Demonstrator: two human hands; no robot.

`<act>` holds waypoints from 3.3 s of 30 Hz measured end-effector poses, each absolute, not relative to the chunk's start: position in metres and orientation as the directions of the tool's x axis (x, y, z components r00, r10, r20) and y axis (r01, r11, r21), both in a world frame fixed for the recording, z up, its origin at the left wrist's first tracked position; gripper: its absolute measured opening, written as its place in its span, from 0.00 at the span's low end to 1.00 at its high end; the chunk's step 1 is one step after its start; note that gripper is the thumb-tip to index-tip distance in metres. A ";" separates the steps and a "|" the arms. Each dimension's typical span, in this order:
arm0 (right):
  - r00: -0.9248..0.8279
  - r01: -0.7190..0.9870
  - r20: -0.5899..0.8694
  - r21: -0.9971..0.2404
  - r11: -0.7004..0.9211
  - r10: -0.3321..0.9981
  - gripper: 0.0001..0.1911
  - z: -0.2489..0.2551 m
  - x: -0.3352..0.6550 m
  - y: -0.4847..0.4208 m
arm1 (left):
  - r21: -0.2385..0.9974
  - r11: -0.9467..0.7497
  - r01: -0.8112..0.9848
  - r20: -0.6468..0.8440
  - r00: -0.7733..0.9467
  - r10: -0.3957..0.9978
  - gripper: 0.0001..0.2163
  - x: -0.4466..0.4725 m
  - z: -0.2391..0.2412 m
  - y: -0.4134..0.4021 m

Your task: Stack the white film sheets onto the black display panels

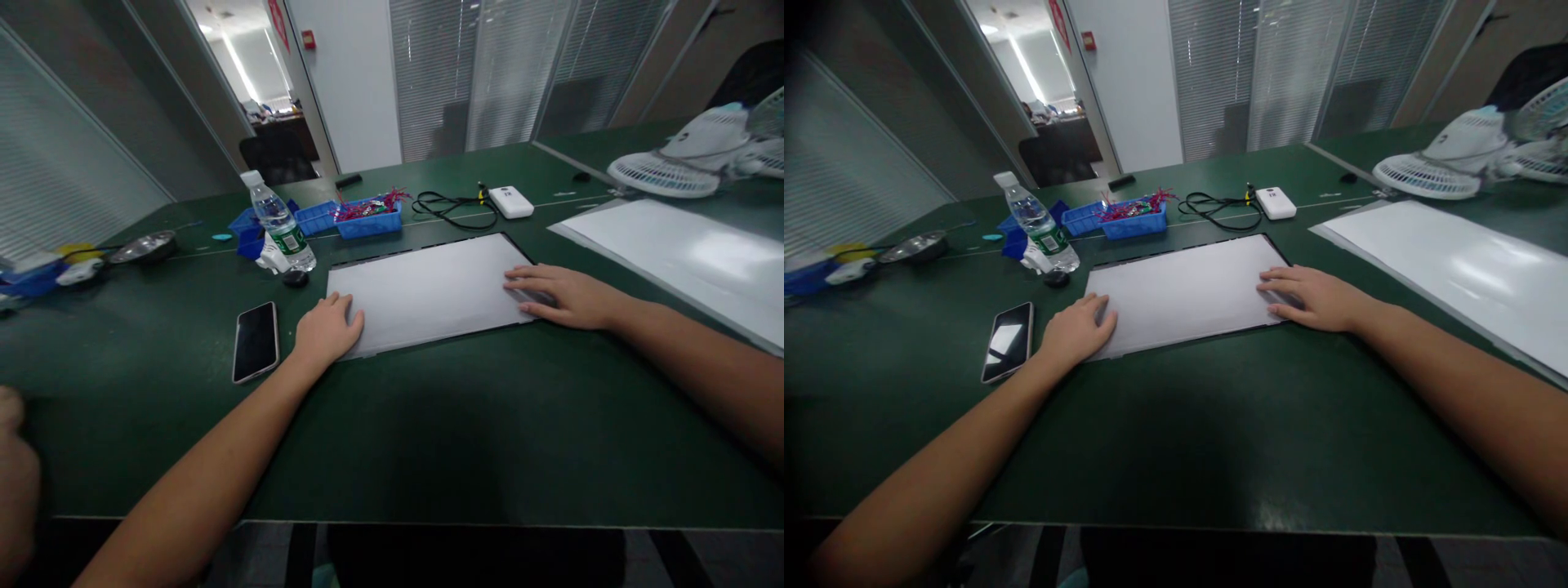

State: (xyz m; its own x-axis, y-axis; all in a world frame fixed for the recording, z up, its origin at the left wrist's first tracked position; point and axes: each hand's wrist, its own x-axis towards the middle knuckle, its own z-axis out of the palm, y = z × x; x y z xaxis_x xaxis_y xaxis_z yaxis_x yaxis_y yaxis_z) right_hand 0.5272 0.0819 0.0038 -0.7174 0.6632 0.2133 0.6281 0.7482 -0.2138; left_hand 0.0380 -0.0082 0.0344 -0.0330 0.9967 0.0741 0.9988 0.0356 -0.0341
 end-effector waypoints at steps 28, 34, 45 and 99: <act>-0.148 0.975 0.376 -0.101 0.199 0.915 0.31 0.038 0.545 0.077 | 0.221 -0.213 0.952 0.157 0.181 0.971 0.26 0.004 0.016 0.014; 0.276 0.960 0.196 -0.014 -0.279 0.941 0.51 0.019 0.617 0.109 | 0.234 -0.214 0.948 0.154 0.181 0.971 0.25 0.001 0.015 0.013; 0.318 0.948 0.005 0.006 -0.318 0.948 0.35 0.024 0.606 0.106 | 0.208 -0.240 0.948 0.156 0.210 0.965 0.25 0.003 0.018 0.012; 0.263 0.963 0.032 0.056 -0.265 0.964 0.41 0.025 0.579 0.096 | 0.178 -0.275 0.945 0.153 0.249 0.956 0.27 0.003 0.018 0.013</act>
State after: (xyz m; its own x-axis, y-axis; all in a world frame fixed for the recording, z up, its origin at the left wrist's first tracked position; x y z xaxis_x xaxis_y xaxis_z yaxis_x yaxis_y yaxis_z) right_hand 0.5786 0.0963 0.0250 0.2633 0.9642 0.0322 0.9627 -0.2648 0.0563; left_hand 0.0030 0.0132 0.0175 0.2491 0.9564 0.1528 0.9448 -0.2746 0.1785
